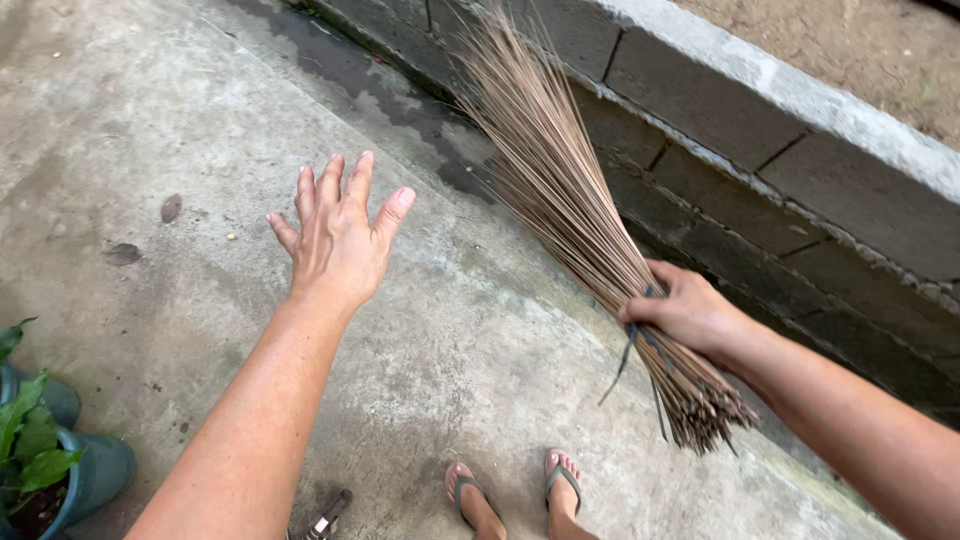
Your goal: The person picks up a broom and sweeps the concrete ground of an outdoor walkway, moving a pile of debris along the path next to potted plants.
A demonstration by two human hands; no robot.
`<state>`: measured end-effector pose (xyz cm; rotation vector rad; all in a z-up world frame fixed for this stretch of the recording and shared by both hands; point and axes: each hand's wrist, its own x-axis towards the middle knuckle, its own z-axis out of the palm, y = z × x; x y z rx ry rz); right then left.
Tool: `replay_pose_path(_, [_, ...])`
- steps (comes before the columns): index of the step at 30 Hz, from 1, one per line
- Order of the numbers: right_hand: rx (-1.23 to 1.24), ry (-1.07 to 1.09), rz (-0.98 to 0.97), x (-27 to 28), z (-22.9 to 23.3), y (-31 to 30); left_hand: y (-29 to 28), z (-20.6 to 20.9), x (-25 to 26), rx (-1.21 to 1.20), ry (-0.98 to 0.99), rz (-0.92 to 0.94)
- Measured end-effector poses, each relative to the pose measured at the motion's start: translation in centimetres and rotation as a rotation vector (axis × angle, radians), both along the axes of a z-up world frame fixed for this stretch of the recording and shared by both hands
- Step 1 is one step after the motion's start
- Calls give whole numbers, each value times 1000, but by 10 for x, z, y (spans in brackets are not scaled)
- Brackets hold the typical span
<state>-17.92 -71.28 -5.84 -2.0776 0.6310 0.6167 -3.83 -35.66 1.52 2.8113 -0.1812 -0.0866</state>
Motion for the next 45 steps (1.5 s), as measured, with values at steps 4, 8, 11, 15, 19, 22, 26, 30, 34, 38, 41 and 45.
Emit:
replay_pose_path(4, [-90,127,-33,-54,-21,2,-16,-4,-3,14,22,-39])
replay_pose_path(8, [-123,279,-9,-94,-64,33,-14,-8,-14,25,39,-65])
replay_pose_path(11, [-28,325,-31,-118,-104,82,-3,-9,-22,23,44,-67])
replay_pose_path(15, [91,270,170,-116,-145,159,18,-6,-38,-13,43,-59])
replay_pose_path(19, [310,178,127,-95,-144,182,42,1,-45,-39,40,-42])
replay_pose_path(22, [239,150,168,-74,-109,156,65,6,-49,-50,45,-10])
replay_pose_path(26, [82,186,137,-57,-55,107,101,10,-47,-81,50,59])
replay_pose_path(30, [21,119,75,-42,-48,67,133,10,-42,-81,60,108])
replay_pose_path(34, [16,153,38,-22,-98,94,157,8,-37,-91,52,131])
replay_pose_path(38, [24,166,153,-5,-160,168,180,11,-35,-103,12,141])
replay_pose_path(41, [164,228,186,-4,-178,224,192,15,-36,-111,12,159])
replay_pose_path(45, [465,390,149,15,-156,253,206,18,-41,-149,32,212])
